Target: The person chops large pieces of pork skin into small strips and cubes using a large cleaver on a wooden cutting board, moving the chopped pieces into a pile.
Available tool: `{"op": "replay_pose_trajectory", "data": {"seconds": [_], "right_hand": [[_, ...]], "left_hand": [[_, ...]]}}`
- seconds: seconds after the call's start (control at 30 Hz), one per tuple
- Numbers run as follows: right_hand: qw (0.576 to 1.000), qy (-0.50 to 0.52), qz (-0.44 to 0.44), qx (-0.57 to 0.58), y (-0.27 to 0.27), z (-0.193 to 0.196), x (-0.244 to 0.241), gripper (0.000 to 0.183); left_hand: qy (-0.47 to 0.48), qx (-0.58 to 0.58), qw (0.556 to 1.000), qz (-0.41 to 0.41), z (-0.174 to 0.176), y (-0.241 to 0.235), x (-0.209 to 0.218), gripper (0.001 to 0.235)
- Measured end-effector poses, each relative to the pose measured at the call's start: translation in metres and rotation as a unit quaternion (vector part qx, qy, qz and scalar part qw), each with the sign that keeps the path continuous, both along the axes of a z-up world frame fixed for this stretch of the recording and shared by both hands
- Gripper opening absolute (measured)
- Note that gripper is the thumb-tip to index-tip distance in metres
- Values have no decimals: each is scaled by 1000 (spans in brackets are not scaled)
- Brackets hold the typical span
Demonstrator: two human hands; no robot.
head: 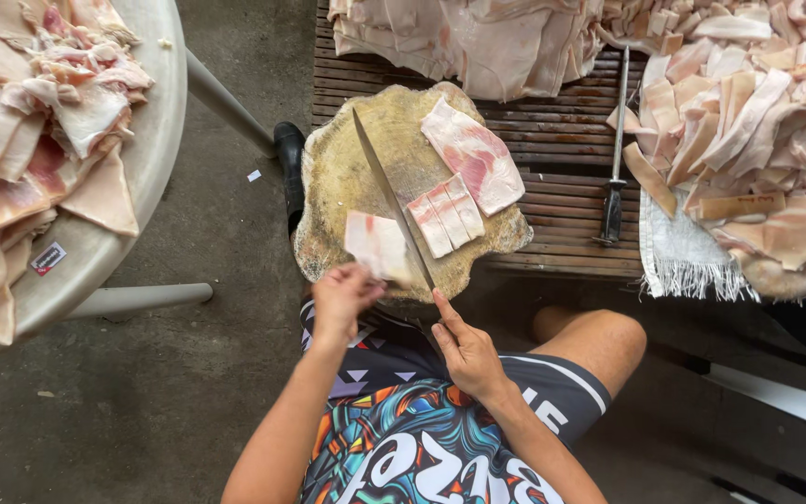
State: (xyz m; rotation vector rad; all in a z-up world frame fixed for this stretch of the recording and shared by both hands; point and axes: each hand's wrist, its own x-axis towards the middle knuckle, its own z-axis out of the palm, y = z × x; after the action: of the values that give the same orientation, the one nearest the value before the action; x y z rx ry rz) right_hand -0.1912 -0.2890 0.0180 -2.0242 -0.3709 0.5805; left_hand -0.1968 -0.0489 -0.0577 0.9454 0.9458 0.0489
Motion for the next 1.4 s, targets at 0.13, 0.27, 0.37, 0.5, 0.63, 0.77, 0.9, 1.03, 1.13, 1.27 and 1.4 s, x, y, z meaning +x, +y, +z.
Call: {"op": "replay_pose_trajectory", "data": {"seconds": [0.13,0.27,0.37,0.5,0.63,0.77,0.9,1.03,1.13,1.27,1.4], "right_hand": [[998,-48,12,25,-4,-1,-4,56],[995,-91,39,10,0,-7,-4,56],[998,-25,41,-30,6,-1,-4,58],[998,-6,27,53,-7,30,0,59],[943,-186,77,265,-41,56,-9,59],[926,-274,53,254,-27,33,-8,61],[990,-138,27,-29,-2,-12,-15,56],[996,-70,13,-47,-5,-33,7,53],[990,-129,32,45,-8,-25,24,53],[996,-87,5,30,-6,14,21,55],[970,-164,58,171,-20,51,14,62]], "left_hand": [[5,8,992,-127,3,-22,-2,21],[23,30,983,-180,5,-17,-1,26],[25,61,980,-186,9,-12,-8,24],[35,83,978,-187,16,-9,-2,22],[18,82,978,-189,15,-17,-11,23],[17,84,980,-182,16,-12,0,22],[16,88,981,-174,10,-15,-5,21],[-38,104,980,-163,-3,-16,0,25],[-51,148,972,-178,-9,-21,14,25],[3,89,971,-223,3,-9,3,24],[24,113,968,-223,14,18,-3,23]]}}
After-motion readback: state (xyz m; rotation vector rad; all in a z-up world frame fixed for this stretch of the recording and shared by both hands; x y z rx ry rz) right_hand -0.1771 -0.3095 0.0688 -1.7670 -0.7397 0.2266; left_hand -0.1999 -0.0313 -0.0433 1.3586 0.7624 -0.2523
